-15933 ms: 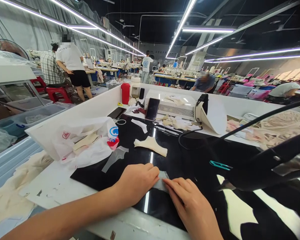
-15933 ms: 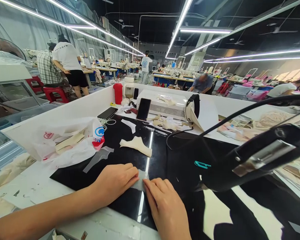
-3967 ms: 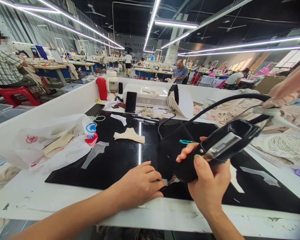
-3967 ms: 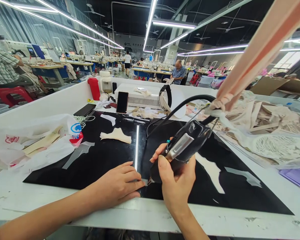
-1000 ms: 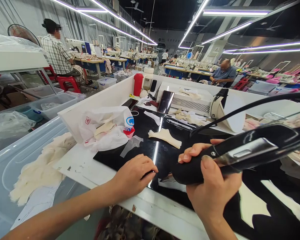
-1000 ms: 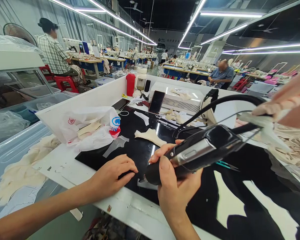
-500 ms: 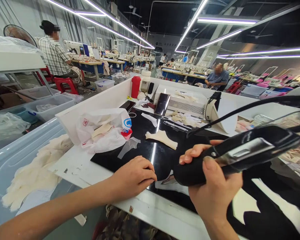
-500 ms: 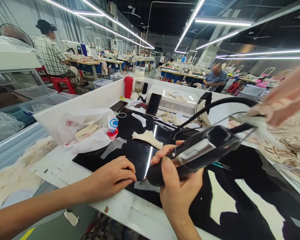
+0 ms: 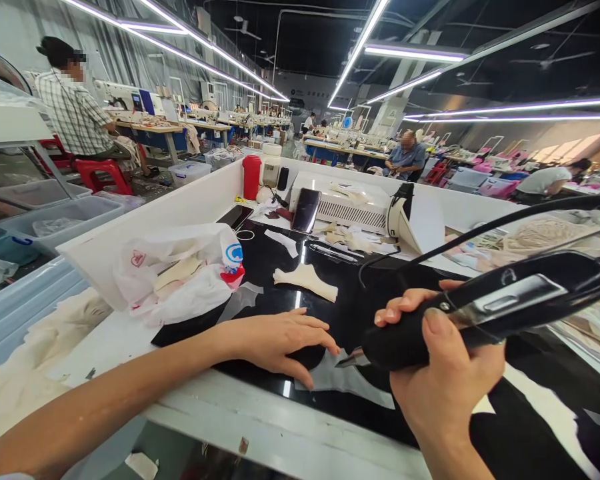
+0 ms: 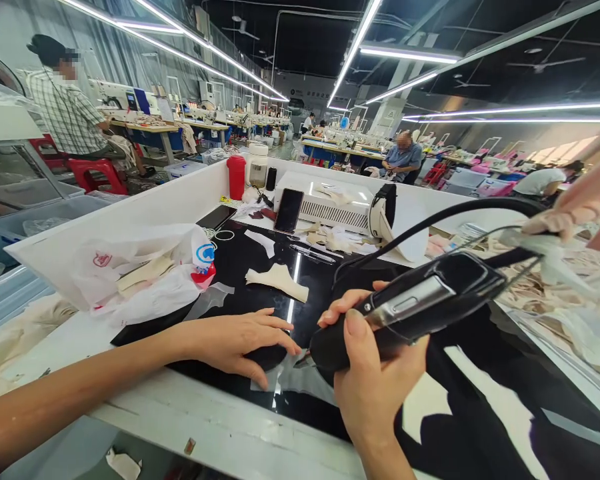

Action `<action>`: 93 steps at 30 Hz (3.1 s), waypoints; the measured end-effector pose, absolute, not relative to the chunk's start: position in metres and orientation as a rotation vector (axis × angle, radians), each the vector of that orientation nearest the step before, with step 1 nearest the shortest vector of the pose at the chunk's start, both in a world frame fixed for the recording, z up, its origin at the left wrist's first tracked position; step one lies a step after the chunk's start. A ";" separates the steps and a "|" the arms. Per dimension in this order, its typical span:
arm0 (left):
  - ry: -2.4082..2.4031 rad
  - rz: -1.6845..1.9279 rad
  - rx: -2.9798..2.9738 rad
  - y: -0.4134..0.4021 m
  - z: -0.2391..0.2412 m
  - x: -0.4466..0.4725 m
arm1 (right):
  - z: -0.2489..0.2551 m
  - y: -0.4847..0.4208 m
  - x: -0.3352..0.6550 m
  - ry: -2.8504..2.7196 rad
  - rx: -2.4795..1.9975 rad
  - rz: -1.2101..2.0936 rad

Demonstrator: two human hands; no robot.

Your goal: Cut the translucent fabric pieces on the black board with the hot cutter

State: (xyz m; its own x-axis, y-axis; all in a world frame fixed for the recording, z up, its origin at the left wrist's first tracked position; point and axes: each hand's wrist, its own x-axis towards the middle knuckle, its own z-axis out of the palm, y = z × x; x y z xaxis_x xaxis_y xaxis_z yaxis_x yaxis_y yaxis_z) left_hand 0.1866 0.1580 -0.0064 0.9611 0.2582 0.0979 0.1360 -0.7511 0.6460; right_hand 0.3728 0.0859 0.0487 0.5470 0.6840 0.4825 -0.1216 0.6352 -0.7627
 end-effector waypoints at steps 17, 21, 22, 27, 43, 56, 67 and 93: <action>0.315 0.264 2.410 0.156 -0.012 0.188 | 0.039 0.096 0.366 -0.883 -0.728 0.543; 0.320 0.278 2.413 0.156 -0.012 0.187 | 0.038 0.096 0.366 -0.889 -0.733 0.548; 0.321 0.286 2.415 0.156 -0.012 0.187 | 0.038 0.096 0.366 -0.888 -0.734 0.550; 0.325 0.330 2.427 0.157 -0.014 0.185 | 0.036 0.098 0.364 -0.882 -0.743 0.559; 0.348 0.322 2.413 0.158 -0.016 0.182 | 0.033 0.100 0.355 -0.910 -0.696 0.560; 0.349 0.322 2.376 0.155 -0.012 0.180 | 0.046 0.092 0.369 -0.880 -0.752 0.498; 0.407 0.262 2.383 0.153 -0.007 0.175 | 0.040 0.076 0.389 -0.842 -0.854 0.420; 0.385 0.294 2.406 0.154 -0.011 0.174 | 0.047 0.091 0.364 -0.851 -0.753 0.532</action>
